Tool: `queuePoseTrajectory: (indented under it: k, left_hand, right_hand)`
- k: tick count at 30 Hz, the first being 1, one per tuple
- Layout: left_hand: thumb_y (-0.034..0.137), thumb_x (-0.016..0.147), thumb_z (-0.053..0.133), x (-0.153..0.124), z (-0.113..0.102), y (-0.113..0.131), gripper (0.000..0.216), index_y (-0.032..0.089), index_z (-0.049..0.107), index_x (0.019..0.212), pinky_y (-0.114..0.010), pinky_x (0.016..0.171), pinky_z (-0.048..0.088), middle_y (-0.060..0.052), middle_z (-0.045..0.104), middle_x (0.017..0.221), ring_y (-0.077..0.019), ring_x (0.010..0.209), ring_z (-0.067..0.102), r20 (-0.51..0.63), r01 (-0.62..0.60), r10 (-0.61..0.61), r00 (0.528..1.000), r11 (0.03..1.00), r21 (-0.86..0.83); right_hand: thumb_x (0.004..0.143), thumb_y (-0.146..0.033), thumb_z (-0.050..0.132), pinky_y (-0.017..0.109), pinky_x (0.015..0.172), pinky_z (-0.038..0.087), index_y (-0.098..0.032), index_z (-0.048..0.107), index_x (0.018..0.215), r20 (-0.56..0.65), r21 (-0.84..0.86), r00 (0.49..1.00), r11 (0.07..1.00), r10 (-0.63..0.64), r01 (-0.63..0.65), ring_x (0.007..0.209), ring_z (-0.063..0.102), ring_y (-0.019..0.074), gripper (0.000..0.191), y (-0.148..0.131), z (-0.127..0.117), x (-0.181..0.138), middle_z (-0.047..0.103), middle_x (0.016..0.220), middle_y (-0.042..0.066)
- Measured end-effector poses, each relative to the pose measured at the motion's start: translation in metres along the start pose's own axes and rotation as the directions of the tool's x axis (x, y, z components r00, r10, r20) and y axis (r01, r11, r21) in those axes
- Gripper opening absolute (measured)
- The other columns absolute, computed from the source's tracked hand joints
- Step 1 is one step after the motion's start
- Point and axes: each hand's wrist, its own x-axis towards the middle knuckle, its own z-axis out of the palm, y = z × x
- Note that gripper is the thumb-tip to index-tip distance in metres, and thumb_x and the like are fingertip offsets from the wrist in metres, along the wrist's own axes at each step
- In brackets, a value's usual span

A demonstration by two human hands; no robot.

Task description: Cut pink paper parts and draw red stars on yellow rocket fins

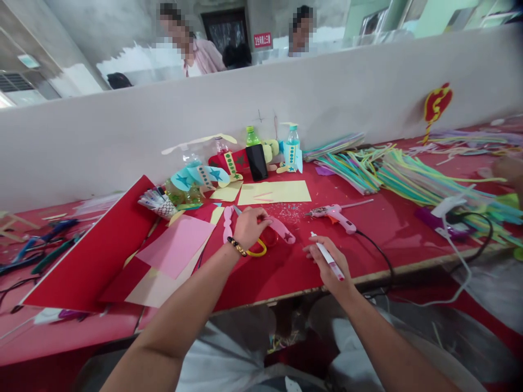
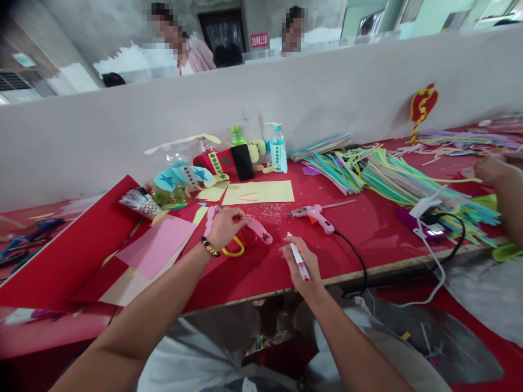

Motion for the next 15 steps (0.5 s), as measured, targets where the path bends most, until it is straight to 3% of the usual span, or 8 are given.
queuePoseTrajectory:
  k: [7, 15]
  left_hand:
    - [0.036, 0.090, 0.059, 0.035, -0.007, -0.045, 0.022, 0.017, 0.063, 0.082, -0.025, 0.064, 0.046, 0.000, 0.065, 0.075, -0.0133, 0.069, 0.060, -0.098, 0.171, -0.167, 0.981, 0.985, 0.038]
    - [0.035, 0.095, 0.057, 0.084, -0.015, -0.080, 0.030, 0.016, 0.059, 0.118, -0.040, 0.086, 0.054, -0.009, 0.060, 0.118, -0.0199, 0.100, 0.062, 0.013, 0.206, -0.211, 0.977, 0.964, 0.167]
  right_hand:
    - [0.092, -0.047, 0.052, 0.031, 0.070, 0.056, -0.022, 0.056, 0.112, 0.007, -0.007, 1.000, 1.000, 0.000, 0.000, 0.076, 0.070, 0.0191, 0.032, 0.001, 0.000, 0.000, 0.072, 0.090, 0.007]
    - [0.092, -0.045, 0.052, 0.030, 0.071, 0.057, -0.022, 0.056, 0.111, 0.023, -0.022, 1.000, 1.000, -0.001, 0.002, 0.074, 0.071, 0.0182, 0.030, -0.005, 0.000, 0.000, 0.073, 0.089, 0.006]
